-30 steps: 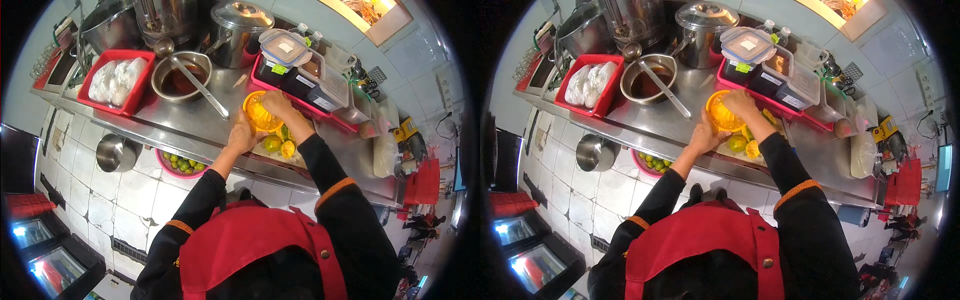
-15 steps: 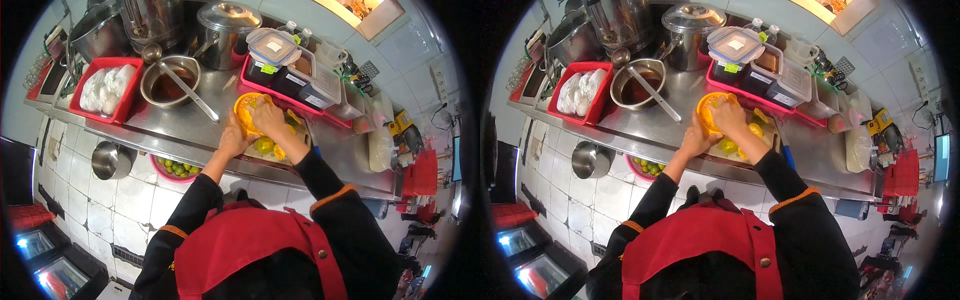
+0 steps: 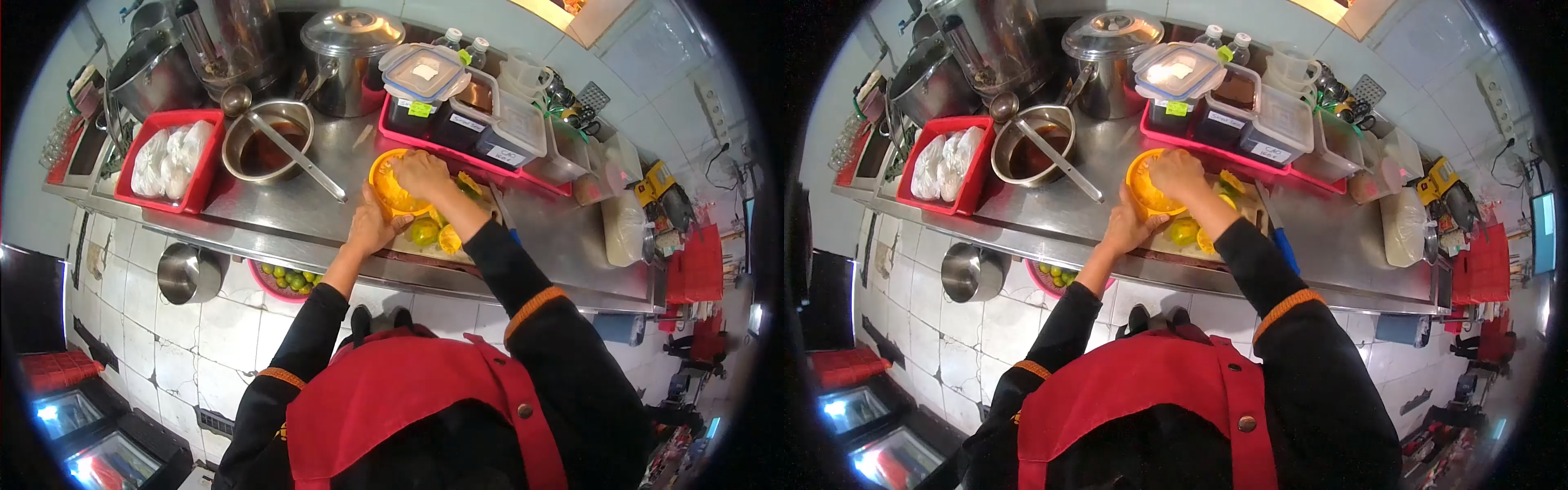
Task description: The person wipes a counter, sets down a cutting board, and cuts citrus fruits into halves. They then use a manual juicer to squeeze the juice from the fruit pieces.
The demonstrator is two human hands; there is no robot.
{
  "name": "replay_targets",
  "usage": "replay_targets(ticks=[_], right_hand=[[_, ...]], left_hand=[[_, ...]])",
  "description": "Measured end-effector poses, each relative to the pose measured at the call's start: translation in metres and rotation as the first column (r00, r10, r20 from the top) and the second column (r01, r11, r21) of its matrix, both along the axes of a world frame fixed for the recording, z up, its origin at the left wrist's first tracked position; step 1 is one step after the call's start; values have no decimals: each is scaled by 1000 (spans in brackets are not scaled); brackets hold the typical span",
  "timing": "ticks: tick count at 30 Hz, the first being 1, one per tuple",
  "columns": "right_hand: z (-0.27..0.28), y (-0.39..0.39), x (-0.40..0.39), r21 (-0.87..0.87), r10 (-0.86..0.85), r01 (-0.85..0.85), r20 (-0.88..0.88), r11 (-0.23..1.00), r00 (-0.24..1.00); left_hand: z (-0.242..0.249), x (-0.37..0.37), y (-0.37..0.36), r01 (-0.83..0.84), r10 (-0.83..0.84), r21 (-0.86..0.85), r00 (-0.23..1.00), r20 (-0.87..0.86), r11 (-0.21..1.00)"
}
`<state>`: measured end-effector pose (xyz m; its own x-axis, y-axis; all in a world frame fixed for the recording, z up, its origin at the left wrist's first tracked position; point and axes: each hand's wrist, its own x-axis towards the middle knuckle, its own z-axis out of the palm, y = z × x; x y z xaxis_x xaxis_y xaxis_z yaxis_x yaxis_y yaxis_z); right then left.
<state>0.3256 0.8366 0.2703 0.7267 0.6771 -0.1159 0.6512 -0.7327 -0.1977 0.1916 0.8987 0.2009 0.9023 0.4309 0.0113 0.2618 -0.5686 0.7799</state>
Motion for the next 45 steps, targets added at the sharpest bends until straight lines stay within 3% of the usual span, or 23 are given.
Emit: replay_targets(ticks=[2,4,5,7,8,10,11,13,14,16,17,19,20,22,25,29,34,37,39,40,42,43,45], right_hand=[[6,-5,14,-6,58,-58,-15,998,998],[15,-15,26,-11,27,-31,-246,999,969],[-7,-26,55,-16,368,-369,-25,929,929],[9,-51,68,8,5,-4,-13,1000,1000],[19,-67,71,-9,-50,51,14,999,999],[2,-83,89,-205,-111,107,-9,973,994],[-20,-95,98,-202,-122,118,-10,972,992],[-53,-111,105,250,112,-44,-266,967,957],[-59,-115,106,251,106,-37,-266,967,958],[-42,-113,91,111,57,-7,-448,994,892],[-28,-114,82,52,44,-18,-552,998,833],[-22,-118,60,-23,72,-91,-436,996,897],[-20,-117,52,-110,118,-159,-316,981,941],[-15,-110,39,-162,135,-197,-332,967,934],[-15,-112,10,-230,32,-111,-320,967,947],[-27,-126,-16,-116,-66,20,-404,993,912],[-12,-136,-32,-61,-127,112,-496,992,859],[-26,-155,-34,71,-212,315,-601,946,771],[-28,-167,-34,264,-90,540,-836,799,541],[-22,-174,-34,277,-79,541,-835,794,545],[-6,-192,-36,222,0,701,-953,678,302],[-6,-202,-34,297,122,695,-949,655,290],[3,-228,-37,338,137,727,-937,598,323]], left_hand=[[-1,1,1,-9,9,12,1000,22,1000],[-3,1,0,-23,22,16,995,92,1000],[-1,2,0,-22,20,20,995,98,1000],[2,-1,-3,-44,48,-47,995,88,998],[4,-4,-6,-41,45,-46,996,83,998],[22,-12,-16,-149,116,263,984,137,953],[31,-16,-24,-139,105,265,985,137,954],[43,-27,-43,-210,44,451,936,350,867],[38,-32,-52,-203,36,453,936,350,868],[24,-39,-71,22,-179,421,925,335,907],[19,-39,-81,30,-185,420,925,333,907],[13,-35,-98,30,-81,333,987,140,943],[10,-31,-102,36,-87,331,986,142,943],[5,-21,-105,-40,-11,363,990,138,931],[2,-9,-104,40,-56,208,996,73,977],[-12,2,-106,73,-95,238,992,84,969],[-25,4,-108,154,-205,190,936,285,969],[-21,8,-114,187,-226,145,915,336,972],[-13,13,-123,204,-237,141,926,294,969],[-8,16,-128,211,-238,130,937,254,969],[8,19,-141,235,-261,136,937,233,963],[19,20,-150,257,-279,126,937,213,958],[39,22,-173,292,-318,145,927,202,945]])
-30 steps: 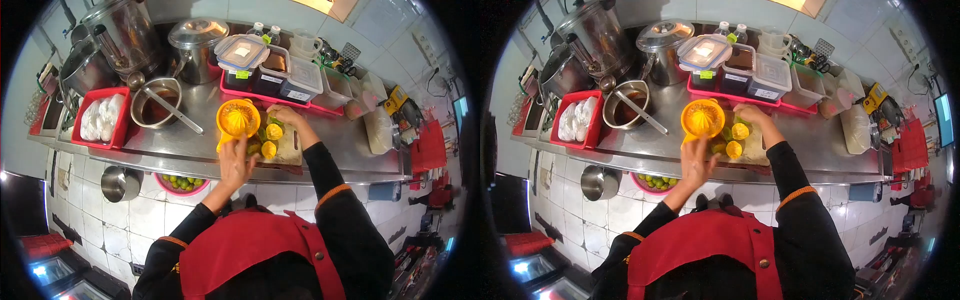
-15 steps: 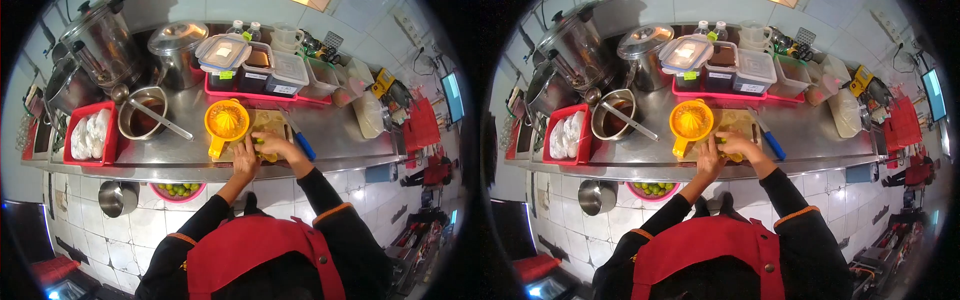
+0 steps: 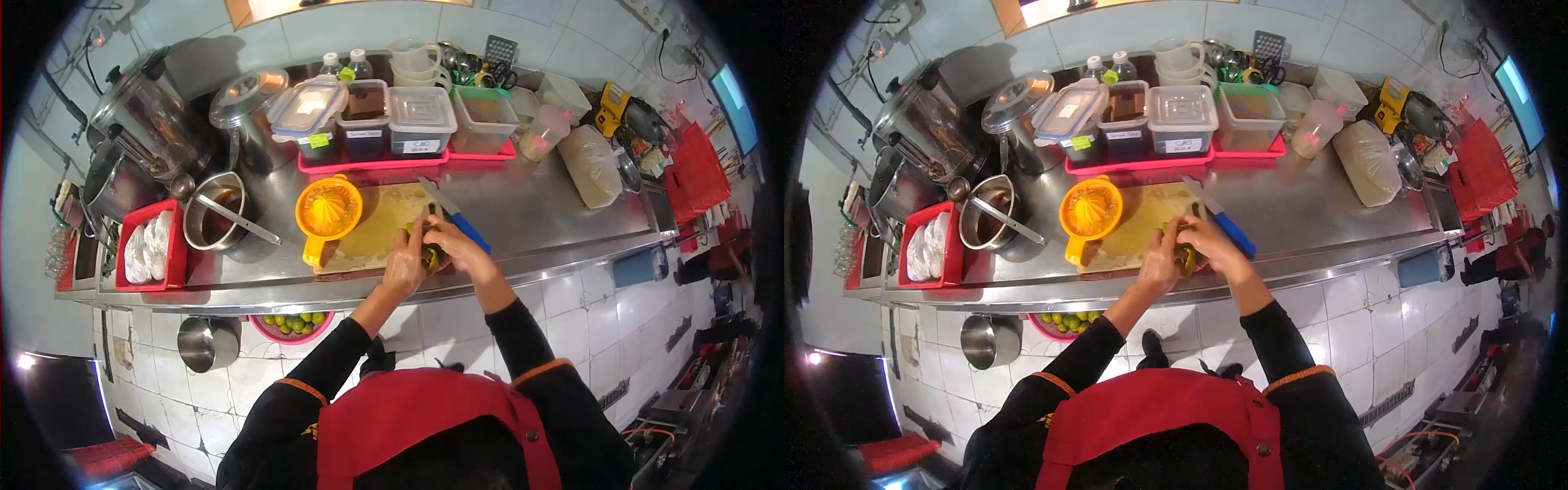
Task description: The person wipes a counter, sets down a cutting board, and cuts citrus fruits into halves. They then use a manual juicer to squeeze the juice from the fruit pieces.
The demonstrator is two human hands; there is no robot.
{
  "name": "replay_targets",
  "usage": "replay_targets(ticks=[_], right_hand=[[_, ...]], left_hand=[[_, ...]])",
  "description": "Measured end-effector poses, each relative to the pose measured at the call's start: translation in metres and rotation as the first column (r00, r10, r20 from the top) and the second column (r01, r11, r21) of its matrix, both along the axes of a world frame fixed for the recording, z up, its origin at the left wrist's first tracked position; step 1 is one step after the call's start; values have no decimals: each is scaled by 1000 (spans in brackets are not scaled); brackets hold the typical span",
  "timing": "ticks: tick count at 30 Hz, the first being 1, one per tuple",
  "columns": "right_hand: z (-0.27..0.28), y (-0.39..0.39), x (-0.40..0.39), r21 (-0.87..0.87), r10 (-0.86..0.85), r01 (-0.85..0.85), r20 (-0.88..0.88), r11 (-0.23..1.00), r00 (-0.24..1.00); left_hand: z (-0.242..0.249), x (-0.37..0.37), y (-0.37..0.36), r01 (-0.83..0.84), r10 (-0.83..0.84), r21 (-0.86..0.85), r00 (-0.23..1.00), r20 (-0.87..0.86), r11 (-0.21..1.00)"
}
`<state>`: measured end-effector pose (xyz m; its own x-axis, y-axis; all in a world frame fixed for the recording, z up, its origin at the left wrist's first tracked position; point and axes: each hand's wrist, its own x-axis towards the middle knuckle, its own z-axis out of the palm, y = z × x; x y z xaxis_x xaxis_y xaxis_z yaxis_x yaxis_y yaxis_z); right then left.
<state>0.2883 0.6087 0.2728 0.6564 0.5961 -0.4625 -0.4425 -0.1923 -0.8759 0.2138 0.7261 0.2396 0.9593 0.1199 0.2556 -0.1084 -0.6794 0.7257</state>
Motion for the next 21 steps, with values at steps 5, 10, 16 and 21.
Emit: replay_targets(ticks=[5,10,16,21], right_hand=[[3,-110,-10,255,-150,97,199,962,968],[11,-270,-45,349,-365,325,56,879,929],[-65,-469,-106,428,-586,495,107,757,804],[-69,-554,-138,474,-632,749,-415,464,654]], left_hand=[[19,3,-94,156,-170,103,974,148,982],[25,3,-245,325,-357,170,909,216,930],[11,-2,-422,687,-704,210,710,6,695],[-2,8,-526,890,-862,231,443,-246,392]])
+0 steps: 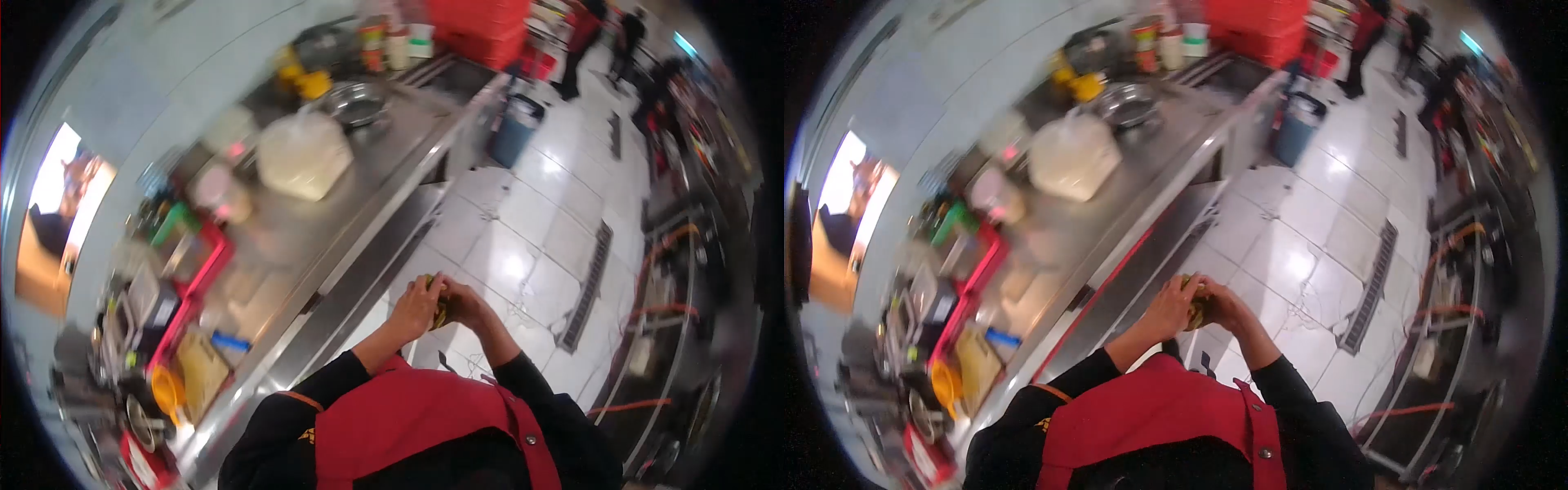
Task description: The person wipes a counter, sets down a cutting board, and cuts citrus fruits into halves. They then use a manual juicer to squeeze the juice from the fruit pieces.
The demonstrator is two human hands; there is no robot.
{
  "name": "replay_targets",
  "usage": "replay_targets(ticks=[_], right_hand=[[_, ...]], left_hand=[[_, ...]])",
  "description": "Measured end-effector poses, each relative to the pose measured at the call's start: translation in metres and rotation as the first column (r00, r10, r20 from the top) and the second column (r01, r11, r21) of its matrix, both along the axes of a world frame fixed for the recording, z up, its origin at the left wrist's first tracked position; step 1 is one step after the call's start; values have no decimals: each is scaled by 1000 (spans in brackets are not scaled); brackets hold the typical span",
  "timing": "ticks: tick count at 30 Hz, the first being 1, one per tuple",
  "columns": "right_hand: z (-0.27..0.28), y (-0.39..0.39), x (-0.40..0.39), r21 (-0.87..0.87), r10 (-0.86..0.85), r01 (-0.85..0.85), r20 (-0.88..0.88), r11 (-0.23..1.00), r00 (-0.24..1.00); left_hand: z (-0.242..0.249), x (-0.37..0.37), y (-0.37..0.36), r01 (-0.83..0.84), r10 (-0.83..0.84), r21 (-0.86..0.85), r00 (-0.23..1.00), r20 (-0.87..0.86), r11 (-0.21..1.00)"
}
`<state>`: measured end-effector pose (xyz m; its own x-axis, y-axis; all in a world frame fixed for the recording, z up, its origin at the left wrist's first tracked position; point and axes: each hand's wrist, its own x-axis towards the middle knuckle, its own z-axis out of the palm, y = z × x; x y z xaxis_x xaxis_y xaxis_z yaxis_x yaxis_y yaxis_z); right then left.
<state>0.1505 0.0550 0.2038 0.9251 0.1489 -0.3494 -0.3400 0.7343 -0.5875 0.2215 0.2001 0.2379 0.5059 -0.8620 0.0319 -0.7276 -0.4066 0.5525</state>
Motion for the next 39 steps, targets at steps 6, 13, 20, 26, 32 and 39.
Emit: replay_targets(ticks=[6,13,20,26,32,39], right_hand=[[-40,-106,14,1,-224,225,-85,974,971],[-27,-235,47,-11,-484,485,-107,874,869],[-10,-365,95,62,-676,678,-62,732,735],[-14,-574,194,60,-714,712,91,700,694],[-36,-825,366,-353,-641,695,275,626,717],[-221,-1022,495,-872,-355,400,292,282,888]], left_hand=[[-26,46,-133,240,-236,118,971,-47,964],[-7,108,-296,500,-496,37,865,-77,865],[15,170,-448,636,-638,-75,770,-5,768],[-2,263,-660,576,-569,-183,817,91,797],[26,370,-802,238,-141,-317,944,300,918],[-148,344,-696,124,-109,118,986,-129,985]])
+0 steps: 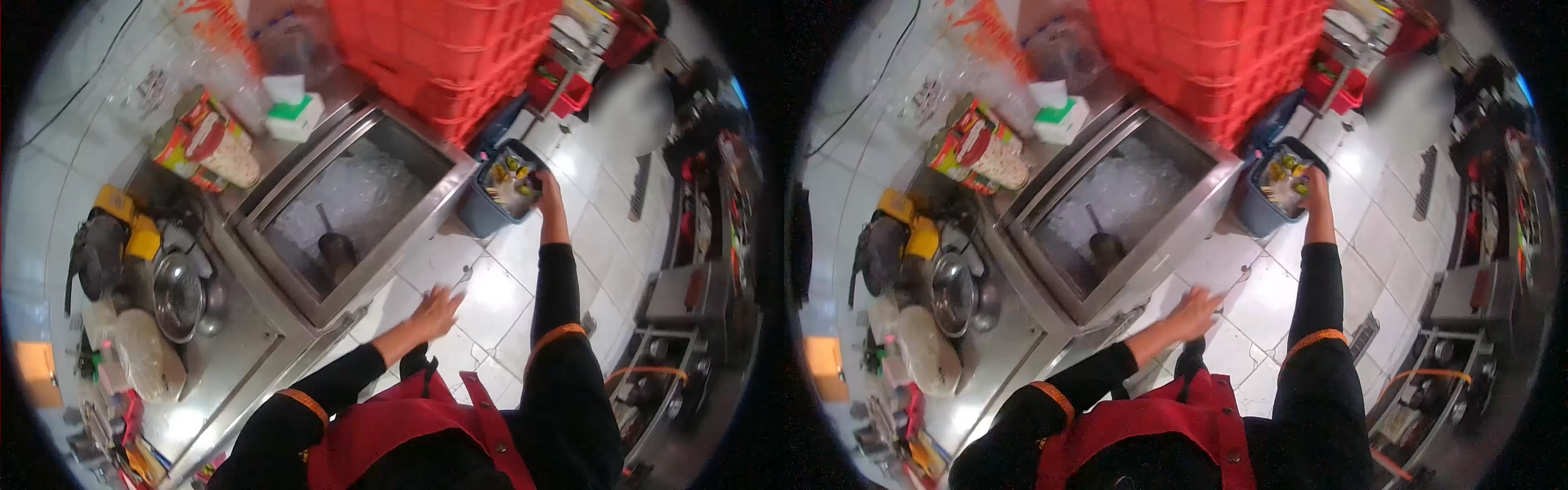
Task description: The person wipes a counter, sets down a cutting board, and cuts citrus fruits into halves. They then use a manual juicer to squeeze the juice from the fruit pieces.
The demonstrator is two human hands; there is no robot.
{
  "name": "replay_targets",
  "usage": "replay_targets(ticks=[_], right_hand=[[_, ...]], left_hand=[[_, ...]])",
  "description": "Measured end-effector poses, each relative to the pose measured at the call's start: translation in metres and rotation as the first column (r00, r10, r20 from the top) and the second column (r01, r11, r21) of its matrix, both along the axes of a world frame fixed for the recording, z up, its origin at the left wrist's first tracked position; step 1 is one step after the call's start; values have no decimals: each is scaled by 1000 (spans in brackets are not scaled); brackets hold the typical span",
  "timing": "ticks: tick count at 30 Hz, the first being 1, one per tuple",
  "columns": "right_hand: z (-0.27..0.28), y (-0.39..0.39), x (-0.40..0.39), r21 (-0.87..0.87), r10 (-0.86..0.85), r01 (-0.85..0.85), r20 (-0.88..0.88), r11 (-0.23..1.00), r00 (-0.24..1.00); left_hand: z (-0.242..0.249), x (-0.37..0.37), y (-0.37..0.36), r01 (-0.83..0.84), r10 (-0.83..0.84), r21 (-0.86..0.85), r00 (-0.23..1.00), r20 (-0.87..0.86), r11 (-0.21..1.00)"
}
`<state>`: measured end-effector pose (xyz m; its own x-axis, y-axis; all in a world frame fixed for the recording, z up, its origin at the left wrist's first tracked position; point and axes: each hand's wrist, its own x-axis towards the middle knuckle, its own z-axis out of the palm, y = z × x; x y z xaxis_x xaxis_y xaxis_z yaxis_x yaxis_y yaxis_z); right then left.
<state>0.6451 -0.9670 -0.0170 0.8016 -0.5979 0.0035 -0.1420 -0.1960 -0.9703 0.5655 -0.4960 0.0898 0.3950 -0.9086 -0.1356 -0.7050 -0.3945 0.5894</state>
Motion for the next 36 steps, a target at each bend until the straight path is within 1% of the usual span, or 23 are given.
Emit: replay_targets(ticks=[1,2,3,4,7,10,12,13,14,15,16,17,18,20,21,22,25,27,28,31,33,35,36], right_hand=[[41,59,1,478,-140,134,-23,868,990],[13,74,-8,297,-54,34,59,954,997],[-11,90,-9,290,-151,237,-289,927,945],[-33,117,-31,201,-127,192,-296,961,947],[-104,221,-105,-72,44,-68,-294,995,955],[-165,333,-178,-234,354,-469,-402,852,844],[-207,408,-208,-345,800,-795,-171,499,576],[-232,438,-213,-573,957,-768,217,285,193],[-187,491,-210,-183,920,-958,-289,220,266],[-135,548,-204,127,616,-962,-786,241,50],[-122,567,-197,107,614,-973,-788,202,41],[-109,590,-190,157,713,-967,-700,199,33],[-97,614,-184,212,800,-959,-600,187,24],[-81,658,-164,180,700,-957,-713,226,31],[-74,678,-158,155,588,-943,-807,295,52],[-72,695,-154,69,559,-965,-824,253,88],[-65,761,-156,-71,438,-996,-895,61,91],[-79,802,-174,-397,665,-906,-639,147,387],[-92,823,-179,-390,680,-919,-657,64,326],[-94,885,-201,-443,621,-859,-757,-255,206],[-125,909,-219,-576,780,-792,-583,-201,226],[-101,942,-232,-343,735,-892,-678,-295,18],[-110,951,-238,-399,750,-865,-660,-304,40]], left_hand=[[-14,-7,32,71,-46,172,989,-143,983],[-42,-29,60,1,36,281,991,-129,960],[-54,-40,92,26,53,361,976,-209,932],[-57,-46,115,31,149,504,938,-314,863],[-81,-77,192,-160,439,647,848,-297,746],[-93,-95,251,-181,598,749,729,-333,637],[-113,-115,281,-200,606,748,730,-317,633],[-116,-136,298,-383,635,620,731,-251,685],[-124,-148,309,-376,628,616,735,-257,692],[-132,-157,321,-365,616,611,742,-265,702],[-132,-165,339,-267,437,527,870,-229,807],[-131,-183,353,-551,702,478,676,-225,684],[-137,-198,371,-576,722,473,658,-214,666],[-133,-221,413,-626,756,449,621,-208,637],[-117,-235,440,-724,862,472,459,-215,503],[-109,-254,465,-790,934,499,280,-220,355],[-143,-323,549,-845,966,485,129,-226,226],[-161,-372,594,-894,979,403,205,-19,195],[-198,-407,607,-981,998,194,21,62,8],[-223,-482,635,-933,921,139,-352,-168,-331],[-246,-525,635,-840,844,248,-522,-124,-483],[-242,-551,628,-690,734,432,-673,-87,-581],[-239,-562,626,-631,649,454,-747,-140,-629]])
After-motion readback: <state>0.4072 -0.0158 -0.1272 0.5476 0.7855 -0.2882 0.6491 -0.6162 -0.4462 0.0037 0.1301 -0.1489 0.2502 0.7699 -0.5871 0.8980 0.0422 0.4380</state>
